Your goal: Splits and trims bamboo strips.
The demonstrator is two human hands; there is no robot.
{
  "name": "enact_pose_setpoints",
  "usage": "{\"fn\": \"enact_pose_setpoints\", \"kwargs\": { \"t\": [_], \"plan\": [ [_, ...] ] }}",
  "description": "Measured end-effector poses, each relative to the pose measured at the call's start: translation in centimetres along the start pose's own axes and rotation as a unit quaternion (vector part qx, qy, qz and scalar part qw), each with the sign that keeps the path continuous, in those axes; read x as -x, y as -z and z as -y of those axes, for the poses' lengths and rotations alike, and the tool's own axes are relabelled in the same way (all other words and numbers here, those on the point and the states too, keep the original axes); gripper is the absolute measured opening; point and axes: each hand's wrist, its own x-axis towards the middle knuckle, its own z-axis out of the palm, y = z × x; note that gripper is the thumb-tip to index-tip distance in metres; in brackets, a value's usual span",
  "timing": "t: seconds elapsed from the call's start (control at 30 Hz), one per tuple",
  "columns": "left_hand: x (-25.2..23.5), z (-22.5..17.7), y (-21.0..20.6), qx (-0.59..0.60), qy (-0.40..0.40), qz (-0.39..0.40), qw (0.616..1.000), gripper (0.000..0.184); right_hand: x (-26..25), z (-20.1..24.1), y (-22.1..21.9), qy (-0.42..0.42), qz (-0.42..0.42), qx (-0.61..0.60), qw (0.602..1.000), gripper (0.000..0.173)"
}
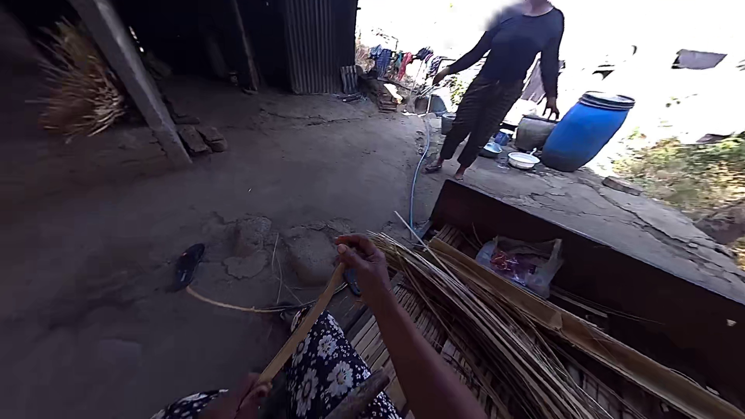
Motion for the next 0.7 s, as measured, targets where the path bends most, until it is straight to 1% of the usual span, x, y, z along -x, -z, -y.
{"fn": "enact_pose_setpoints", "kwargs": {
  "t": [0.1, 0.23, 0.3, 0.37, 0.4, 0.43, 0.47, 0.5, 0.57, 0.63, 0.7],
  "plan": [
    [0.2, 0.0, -0.5, 0.006, -0.011, -0.029, 0.999, 0.042, 0.1, -0.1, -0.3, -0.014, -0.017, -0.018, 1.000, 0.019],
    [0.2, 0.4, -0.8, 0.012, -0.005, -0.046, 0.999, 0.050, 0.1, -0.4, -0.5, -0.020, -0.030, -0.021, 0.999, 0.017],
    [0.0, 0.7, -1.0, 0.008, 0.009, -0.061, 0.998, 0.056, 0.2, -0.3, -0.5, -0.027, -0.043, 0.002, 0.999, 0.025],
    [-0.1, 0.7, -1.4, -0.007, 0.018, -0.107, 0.994, 0.060, 0.5, -0.1, -0.5, -0.040, -0.064, 0.056, 0.996, 0.044],
    [-0.3, 0.7, -1.6, -0.021, 0.019, -0.138, 0.990, 0.060, 0.7, 0.2, -0.6, -0.039, -0.074, 0.086, 0.993, 0.046],
    [-0.4, 0.6, -1.8, -0.036, 0.017, -0.166, 0.985, 0.059, 1.0, 0.5, -0.7, -0.034, -0.078, 0.115, 0.990, 0.040],
    [-0.5, 0.5, -2.1, -0.054, 0.013, -0.191, 0.980, 0.059, 1.4, 0.8, -1.0, -0.033, -0.063, 0.143, 0.987, 0.033],
    [-0.6, 0.3, -2.4, -0.073, 0.007, -0.213, 0.974, 0.059, 1.9, 1.2, -1.3, -0.049, -0.028, 0.168, 0.984, 0.031],
    [-0.8, -0.1, -3.2, -0.108, -0.009, -0.242, 0.964, 0.057, 2.7, 1.5, -2.0, -0.089, 0.033, 0.202, 0.975, 0.035],
    [-1.0, -0.3, -4.0, -0.137, -0.025, -0.263, 0.955, 0.056, 3.1, 1.5, -2.7, -0.114, 0.050, 0.200, 0.972, 0.031],
    [-1.0, -0.4, -4.5, -0.156, -0.033, -0.277, 0.947, 0.057, 3.2, 1.6, -2.9, -0.132, 0.052, 0.160, 0.977, 0.023]
  ]
}}
